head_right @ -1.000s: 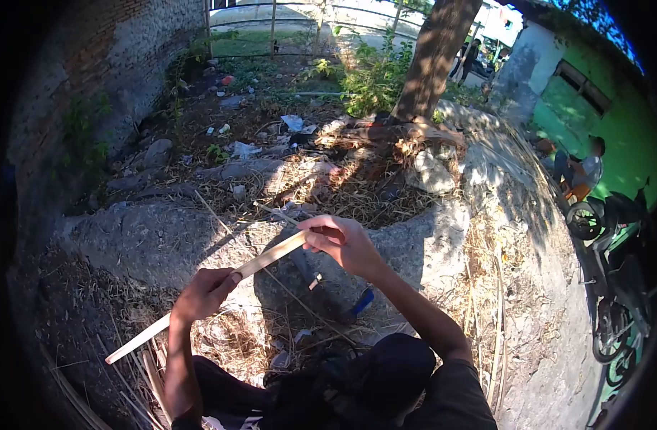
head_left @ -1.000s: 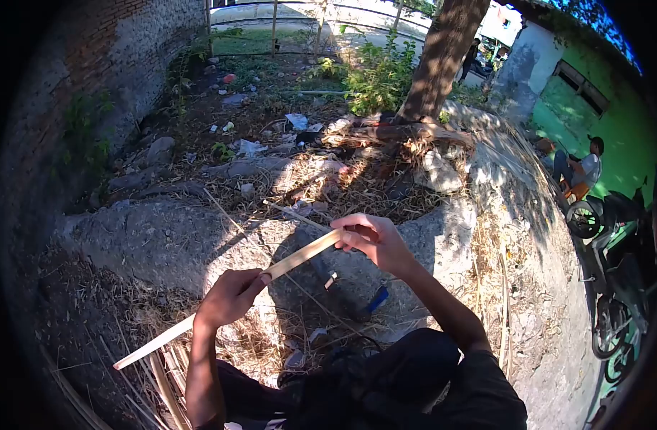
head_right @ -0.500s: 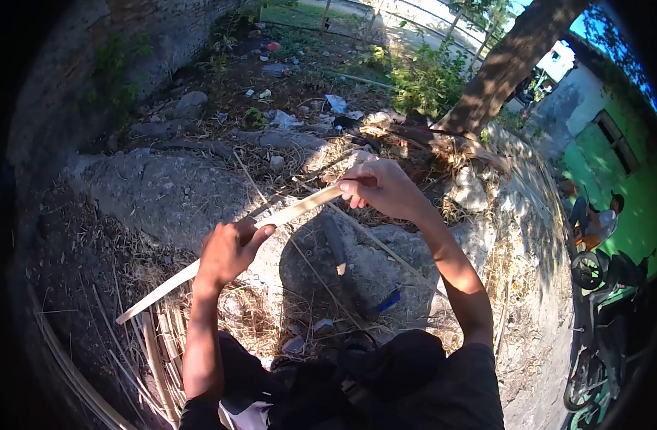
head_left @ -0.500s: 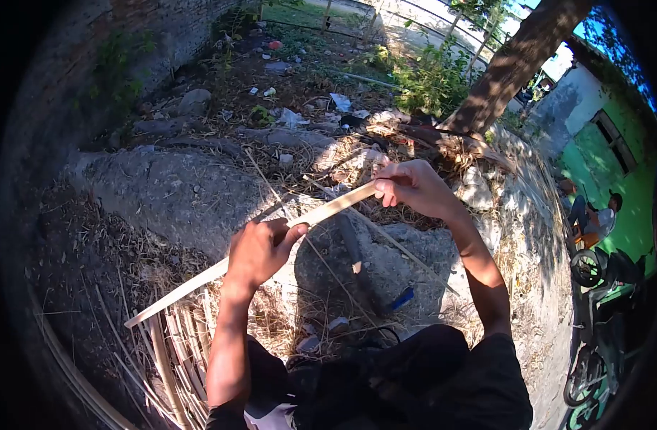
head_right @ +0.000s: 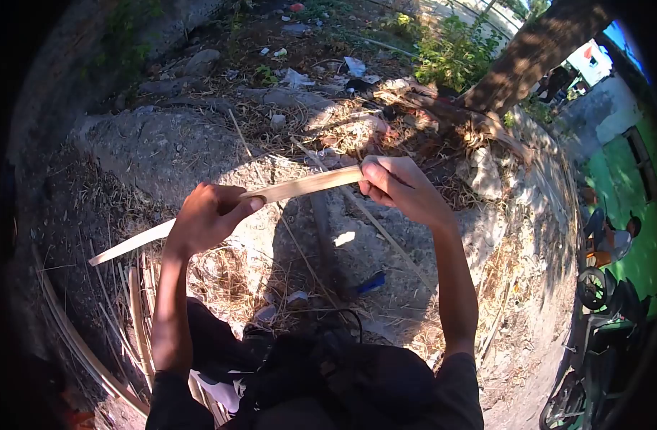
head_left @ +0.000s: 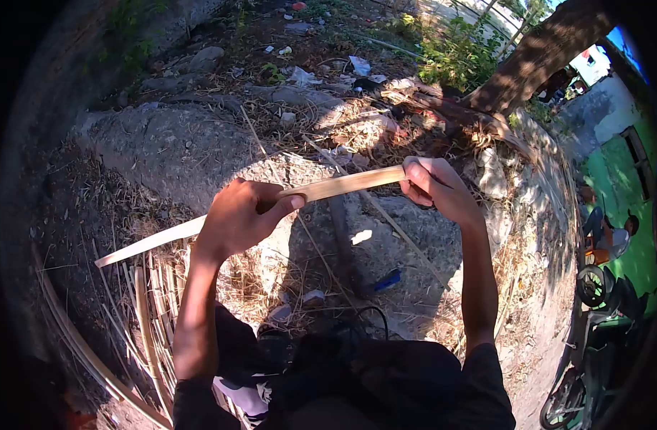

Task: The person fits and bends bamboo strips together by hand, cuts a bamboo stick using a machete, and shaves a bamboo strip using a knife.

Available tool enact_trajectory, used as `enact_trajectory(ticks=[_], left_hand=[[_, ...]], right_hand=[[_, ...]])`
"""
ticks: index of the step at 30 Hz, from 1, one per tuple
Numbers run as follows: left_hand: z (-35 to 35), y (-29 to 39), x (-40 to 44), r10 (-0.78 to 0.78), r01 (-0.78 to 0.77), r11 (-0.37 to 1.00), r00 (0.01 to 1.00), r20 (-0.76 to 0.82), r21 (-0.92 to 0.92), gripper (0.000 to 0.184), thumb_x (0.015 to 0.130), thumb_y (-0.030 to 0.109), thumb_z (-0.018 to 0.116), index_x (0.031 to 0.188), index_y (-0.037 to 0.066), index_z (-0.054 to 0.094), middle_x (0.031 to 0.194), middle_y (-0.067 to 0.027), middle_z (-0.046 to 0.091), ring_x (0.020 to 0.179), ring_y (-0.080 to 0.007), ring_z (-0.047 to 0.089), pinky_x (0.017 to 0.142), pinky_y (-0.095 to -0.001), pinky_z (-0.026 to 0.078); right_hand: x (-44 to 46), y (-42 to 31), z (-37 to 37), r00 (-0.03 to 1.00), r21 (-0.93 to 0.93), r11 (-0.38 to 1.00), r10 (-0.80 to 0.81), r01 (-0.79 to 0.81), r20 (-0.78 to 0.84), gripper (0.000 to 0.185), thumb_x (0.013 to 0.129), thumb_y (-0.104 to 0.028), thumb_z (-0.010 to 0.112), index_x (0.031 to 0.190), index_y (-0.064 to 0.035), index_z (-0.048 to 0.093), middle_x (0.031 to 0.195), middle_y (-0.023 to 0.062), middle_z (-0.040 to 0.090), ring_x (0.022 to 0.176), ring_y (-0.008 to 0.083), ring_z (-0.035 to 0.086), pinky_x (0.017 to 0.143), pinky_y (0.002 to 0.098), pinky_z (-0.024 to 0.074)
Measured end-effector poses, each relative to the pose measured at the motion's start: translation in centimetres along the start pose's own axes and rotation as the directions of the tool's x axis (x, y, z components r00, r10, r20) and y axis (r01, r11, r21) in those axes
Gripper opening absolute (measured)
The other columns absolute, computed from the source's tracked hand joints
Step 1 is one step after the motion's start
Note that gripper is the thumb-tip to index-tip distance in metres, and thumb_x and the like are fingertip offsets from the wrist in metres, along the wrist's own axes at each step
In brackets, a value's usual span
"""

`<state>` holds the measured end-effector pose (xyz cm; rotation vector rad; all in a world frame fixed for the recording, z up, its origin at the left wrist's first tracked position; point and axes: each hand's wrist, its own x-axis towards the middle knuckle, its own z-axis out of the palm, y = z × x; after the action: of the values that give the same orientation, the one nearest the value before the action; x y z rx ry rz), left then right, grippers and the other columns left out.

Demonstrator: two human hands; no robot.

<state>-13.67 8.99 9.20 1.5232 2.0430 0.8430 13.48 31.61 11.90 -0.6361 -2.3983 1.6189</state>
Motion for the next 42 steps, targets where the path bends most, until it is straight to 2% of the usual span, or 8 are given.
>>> enact_trajectory(ticks=[12,19,22,26,28,32,38,42], left_hand=[[3.2,7.5,-2.0,-0.067,0.067,0.993,0.998,-0.005,0.102,0.036,0.098,0.038,0.075,0.093,0.004,0.081,0.051,-0.0045,0.047,0.049,-0.0097,0.037,0.049,-0.0359,0.026],[3.3,11.6,-3.9,-0.135,0.143,0.931,0.99,-0.048,0.336,0.028,0.099,0.032,0.074,0.105,0.006,0.082,0.058,-0.0086,0.06,0.049,-0.0125,0.047,0.05,-0.0383,0.035],[2.3,15.4,-5.5,-0.262,0.27,0.854,0.962,-0.082,0.445,0.036,0.101,0.04,0.067,0.109,0.007,0.08,0.068,-0.0158,0.068,0.059,-0.0278,0.064,0.061,-0.0422,0.048],[5.1,10.3,-6.0,-0.135,0.26,0.833,0.951,-0.277,0.487,0.034,0.103,0.039,0.064,0.105,0.008,0.079,0.074,-0.0189,0.07,0.068,-0.0377,0.069,0.066,-0.0459,0.051],[8.3,6.2,-6.1,-0.203,0.301,0.84,0.946,-0.252,0.452,0.035,0.103,0.04,0.063,0.099,0.008,0.077,0.074,-0.0183,0.07,0.07,-0.0389,0.07,0.067,-0.0491,0.052],[14.3,0.7,-6.3,-0.3,0.334,0.866,0.942,-0.148,0.373,0.036,0.106,0.04,0.058,0.095,0.009,0.073,0.075,-0.0191,0.07,0.074,-0.0419,0.071,0.067,-0.0552,0.053],[19.7,-4.1,-5.2,-0.093,0.118,0.928,0.992,-0.085,0.355,0.028,0.106,0.035,0.06,0.104,0.009,0.067,0.082,-0.0194,0.07,0.077,-0.0411,0.07,0.065,-0.0524,0.053],[21.6,-5.8,-5.7,-0.016,0.04,0.966,0.995,-0.096,0.255,0.025,0.107,0.031,0.057,0.102,0.007,0.064,0.079,-0.0215,0.068,0.076,-0.0443,0.066,0.065,-0.0527,0.049]], right_hand=[[-3.8,6.6,-1.9,0.994,0.455,0.889,-0.094,0.058,0.056,0.044,0.111,-0.041,0.051,0.087,-0.006,0.061,0.073,-0.002,0.052,0.063,0.0045,0.041,0.054,0.0231,0.03],[-1.9,9.7,-2.9,0.925,0.42,0.906,-0.2,0.049,0.323,0.056,0.111,-0.051,0.047,0.093,-0.0021,0.066,0.07,-0.0018,0.054,0.058,0.0059,0.045,0.053,0.0237,0.0351],[-2.4,10.3,-2.0,0.946,0.516,0.853,-0.23,0.082,0.229,0.059,0.114,-0.052,0.038,0.111,-0.0032,0.071,0.072,-0.0026,0.057,0.059,0.0054,0.044,0.053,0.0242,0.0376],[-3.5,16.9,1.6,0.987,0.226,0.963,-0.132,0.15,-0.092,0.037,0.111,-0.038,0.053,0.113,-0.005,0.07,0.074,0.0011,0.062,0.067,0.01,0.057,0.062,0.0283,0.0455],[-5.0,21.7,5.9,0.985,-0.129,0.992,-0.033,0.01,-0.172,0.028,0.1,-0.033,0.068,0.107,-0.0059,0.068,0.08,0.0117,0.071,0.075,0.0279,0.071,0.071,0.0412,0.0527],[-11.1,27.2,14.8,0.955,-0.478,0.827,0.259,-0.297,-0.145,0.059,0.091,-0.052,0.075,0.116,-0.0003,0.061,0.099,0.0182,0.073,0.095,0.0368,0.071,0.085,0.0489,0.0559],[-12.5,29.5,21.9,0.949,-0.645,0.7,0.273,-0.306,-0.154,0.082,0.088,-0.049,0.077,0.134,0.0134,0.05,0.116,0.0273,0.067,0.106,0.0396,0.068,0.086,0.0487,0.0549],[-12.0,32.5,24.0,0.951,-0.674,0.675,0.163,-0.301,-0.261,0.065,0.087,-0.03,0.075,0.132,0.0105,0.05,0.11,0.0255,0.07,0.099,0.0395,0.07,0.084,0.0508,0.0558]])
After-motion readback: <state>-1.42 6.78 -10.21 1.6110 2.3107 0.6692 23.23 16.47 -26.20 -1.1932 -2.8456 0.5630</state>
